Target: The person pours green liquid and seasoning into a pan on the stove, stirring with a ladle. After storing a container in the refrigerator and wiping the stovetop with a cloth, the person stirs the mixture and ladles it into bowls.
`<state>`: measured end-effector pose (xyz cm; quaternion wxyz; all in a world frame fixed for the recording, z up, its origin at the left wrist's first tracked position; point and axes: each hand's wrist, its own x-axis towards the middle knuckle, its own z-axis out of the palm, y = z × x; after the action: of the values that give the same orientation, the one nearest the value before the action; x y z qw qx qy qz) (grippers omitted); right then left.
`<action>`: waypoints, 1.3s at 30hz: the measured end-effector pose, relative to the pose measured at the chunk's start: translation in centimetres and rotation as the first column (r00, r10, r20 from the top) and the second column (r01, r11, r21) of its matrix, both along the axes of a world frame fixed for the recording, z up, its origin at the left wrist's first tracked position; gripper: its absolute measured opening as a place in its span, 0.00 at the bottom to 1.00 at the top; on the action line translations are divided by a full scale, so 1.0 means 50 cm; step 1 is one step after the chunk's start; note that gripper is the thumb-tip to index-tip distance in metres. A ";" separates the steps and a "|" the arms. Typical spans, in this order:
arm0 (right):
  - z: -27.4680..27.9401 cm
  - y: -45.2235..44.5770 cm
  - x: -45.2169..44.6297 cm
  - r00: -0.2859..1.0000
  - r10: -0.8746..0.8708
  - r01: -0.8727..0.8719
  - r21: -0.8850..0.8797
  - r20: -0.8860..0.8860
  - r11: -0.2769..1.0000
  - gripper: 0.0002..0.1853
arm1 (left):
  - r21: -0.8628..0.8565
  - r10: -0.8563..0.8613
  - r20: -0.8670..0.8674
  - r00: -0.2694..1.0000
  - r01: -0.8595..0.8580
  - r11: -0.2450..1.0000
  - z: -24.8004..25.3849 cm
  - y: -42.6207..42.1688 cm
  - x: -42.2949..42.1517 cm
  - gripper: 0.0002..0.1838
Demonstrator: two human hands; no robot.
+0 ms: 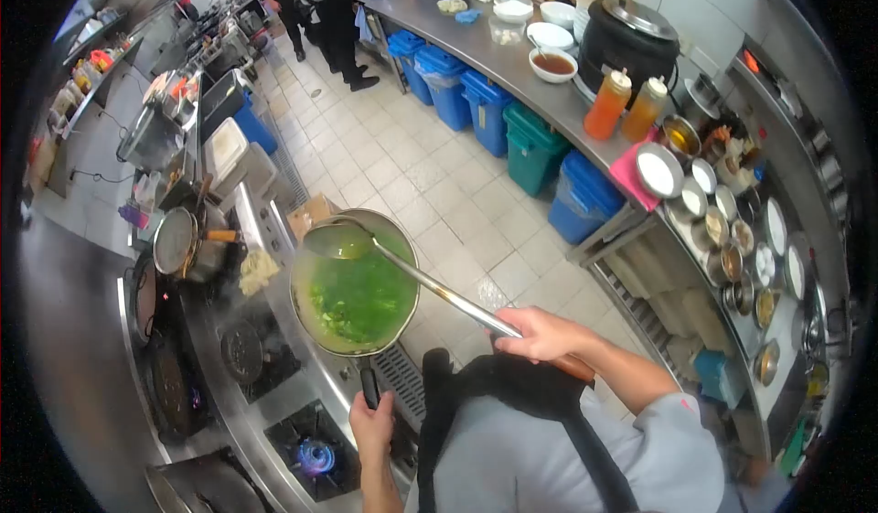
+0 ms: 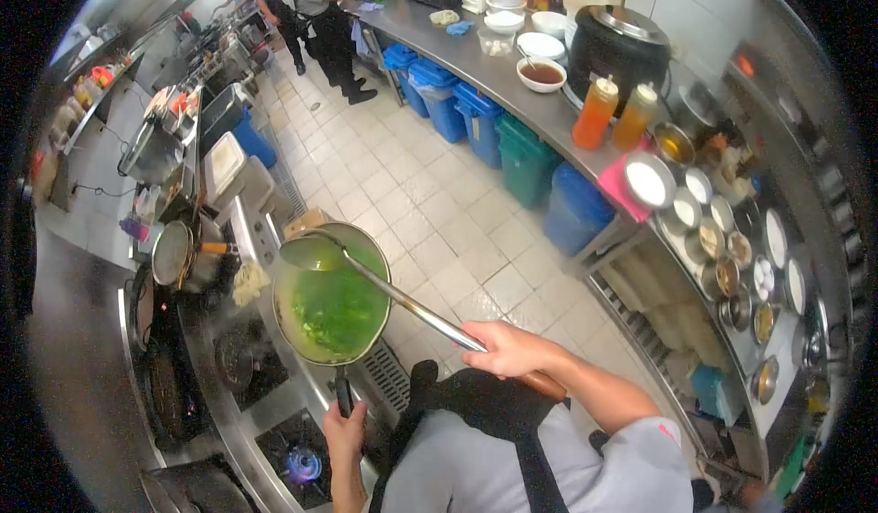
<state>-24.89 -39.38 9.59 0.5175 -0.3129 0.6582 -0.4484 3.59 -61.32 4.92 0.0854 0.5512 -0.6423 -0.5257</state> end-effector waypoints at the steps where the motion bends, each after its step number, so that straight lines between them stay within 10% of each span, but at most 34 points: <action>1: -0.007 0.002 -0.033 1.000 -0.006 0.006 0.010 -0.001 1.000 0.16 | -0.001 0.003 0.003 1.000 -0.003 1.000 -0.003 -0.008 -0.037 0.08; 21: 0.019 -0.338 -0.452 0.906 -0.423 0.422 0.056 0.017 0.905 0.16 | -0.330 -0.531 0.105 0.841 0.533 0.779 -0.060 -0.518 -0.649 0.15; 39: 0.026 -0.425 -0.721 0.596 -0.803 0.801 0.072 -0.017 0.594 0.14 | -0.224 -0.763 0.107 0.638 0.763 0.606 -0.031 -0.720 -1.224 0.17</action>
<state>-60.94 -60.63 10.88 0.2772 0.0388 0.7399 -0.6117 -57.61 -97.34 3.37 -0.0785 0.2101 -0.8760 -0.4270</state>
